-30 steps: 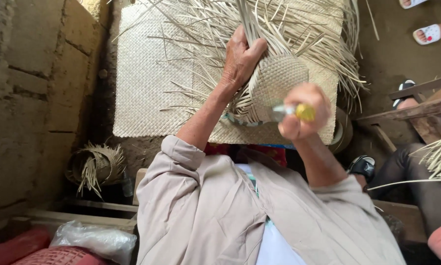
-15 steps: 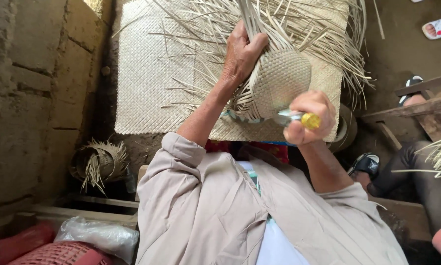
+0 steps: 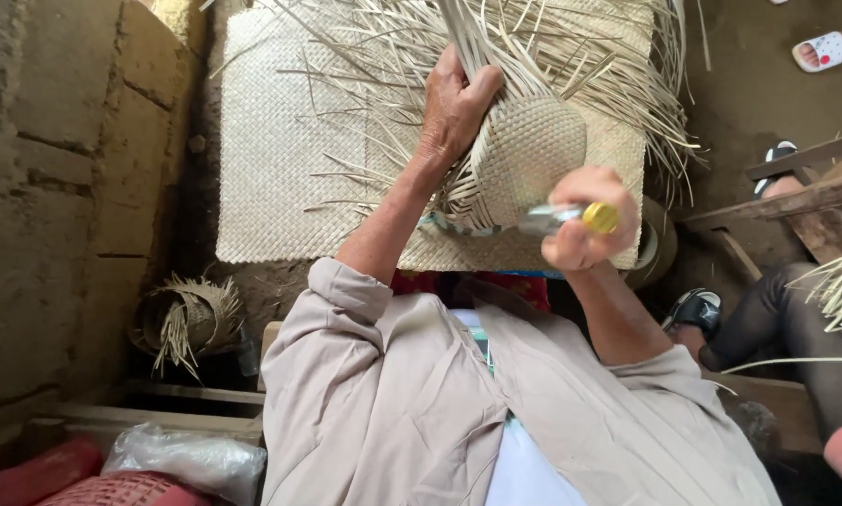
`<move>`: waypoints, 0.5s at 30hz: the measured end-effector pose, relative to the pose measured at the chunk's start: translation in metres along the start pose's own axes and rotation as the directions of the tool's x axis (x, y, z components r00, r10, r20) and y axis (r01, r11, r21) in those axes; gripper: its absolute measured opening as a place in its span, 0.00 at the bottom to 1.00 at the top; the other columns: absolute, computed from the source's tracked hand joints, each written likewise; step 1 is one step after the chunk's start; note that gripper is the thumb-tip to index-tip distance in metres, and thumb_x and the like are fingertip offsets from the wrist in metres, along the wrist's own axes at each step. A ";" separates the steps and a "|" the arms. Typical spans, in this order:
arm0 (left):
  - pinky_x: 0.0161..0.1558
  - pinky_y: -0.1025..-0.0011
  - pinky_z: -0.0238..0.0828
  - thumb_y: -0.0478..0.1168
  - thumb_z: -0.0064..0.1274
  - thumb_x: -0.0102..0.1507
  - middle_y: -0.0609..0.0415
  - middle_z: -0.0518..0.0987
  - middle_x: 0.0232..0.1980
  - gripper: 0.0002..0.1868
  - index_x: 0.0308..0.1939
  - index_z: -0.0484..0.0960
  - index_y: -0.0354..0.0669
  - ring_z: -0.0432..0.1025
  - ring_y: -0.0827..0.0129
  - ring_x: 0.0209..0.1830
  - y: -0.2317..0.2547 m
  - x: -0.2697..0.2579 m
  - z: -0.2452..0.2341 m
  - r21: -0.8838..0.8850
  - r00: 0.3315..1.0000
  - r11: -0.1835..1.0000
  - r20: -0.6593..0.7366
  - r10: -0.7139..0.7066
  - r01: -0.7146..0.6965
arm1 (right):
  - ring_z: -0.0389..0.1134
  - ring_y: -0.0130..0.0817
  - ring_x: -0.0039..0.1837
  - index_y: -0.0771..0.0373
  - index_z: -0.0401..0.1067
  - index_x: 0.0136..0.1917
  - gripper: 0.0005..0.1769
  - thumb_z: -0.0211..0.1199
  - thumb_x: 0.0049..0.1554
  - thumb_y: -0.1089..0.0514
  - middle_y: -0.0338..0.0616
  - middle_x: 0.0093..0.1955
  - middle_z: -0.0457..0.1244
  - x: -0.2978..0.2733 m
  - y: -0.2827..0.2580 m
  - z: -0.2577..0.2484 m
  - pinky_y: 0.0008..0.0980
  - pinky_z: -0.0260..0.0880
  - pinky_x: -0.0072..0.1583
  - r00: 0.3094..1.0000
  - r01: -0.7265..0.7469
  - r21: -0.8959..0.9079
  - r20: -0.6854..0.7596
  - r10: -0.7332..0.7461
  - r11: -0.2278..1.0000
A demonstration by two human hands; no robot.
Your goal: Weaving straw strands to create the brim of a hat and applying liquid from a small bottle.
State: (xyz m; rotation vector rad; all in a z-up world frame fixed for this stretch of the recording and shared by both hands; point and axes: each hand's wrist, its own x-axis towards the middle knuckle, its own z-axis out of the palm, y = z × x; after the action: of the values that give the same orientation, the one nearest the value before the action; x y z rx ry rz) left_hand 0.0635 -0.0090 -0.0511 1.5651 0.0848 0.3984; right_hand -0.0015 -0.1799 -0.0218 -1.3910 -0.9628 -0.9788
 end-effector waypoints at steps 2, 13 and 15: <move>0.35 0.68 0.75 0.53 0.44 0.59 0.58 0.75 0.34 0.14 0.35 0.71 0.48 0.68 0.72 0.32 -0.007 0.000 0.002 0.010 1.000 1.000 0.013 0.019 -0.019 | 0.58 0.40 0.28 0.69 0.64 0.39 0.25 0.50 0.66 0.44 0.49 0.28 0.59 -0.004 -0.004 -0.004 0.36 0.57 0.31 0.998 0.003 -0.122 0.059 0.004 0.992; 0.30 0.70 0.76 0.50 0.47 0.56 0.57 0.76 0.32 0.14 0.36 0.71 0.45 0.70 0.72 0.29 0.004 0.000 -0.001 -0.042 1.000 0.999 0.025 0.003 -0.002 | 0.69 0.38 0.40 0.60 0.66 0.64 0.10 0.49 0.71 0.64 0.49 0.50 0.62 0.038 0.071 0.029 0.31 0.74 0.33 0.934 0.352 -0.512 0.139 -0.329 0.783; 0.31 0.70 0.72 0.50 0.48 0.56 0.58 0.75 0.31 0.13 0.34 0.71 0.45 0.69 0.72 0.29 0.009 -0.003 -0.003 -0.008 1.000 1.000 0.007 0.010 -0.010 | 0.62 0.37 0.33 0.65 0.65 0.59 0.09 0.48 0.68 0.60 0.48 0.39 0.58 0.007 0.043 0.006 0.34 0.64 0.31 0.980 0.192 -0.303 0.010 -0.199 0.933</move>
State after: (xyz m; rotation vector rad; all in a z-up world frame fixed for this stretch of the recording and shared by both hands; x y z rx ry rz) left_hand 0.0582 -0.0078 -0.0431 1.5595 0.0700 0.4013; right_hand 0.0415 -0.1756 -0.0287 -1.5537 -0.9783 -1.3329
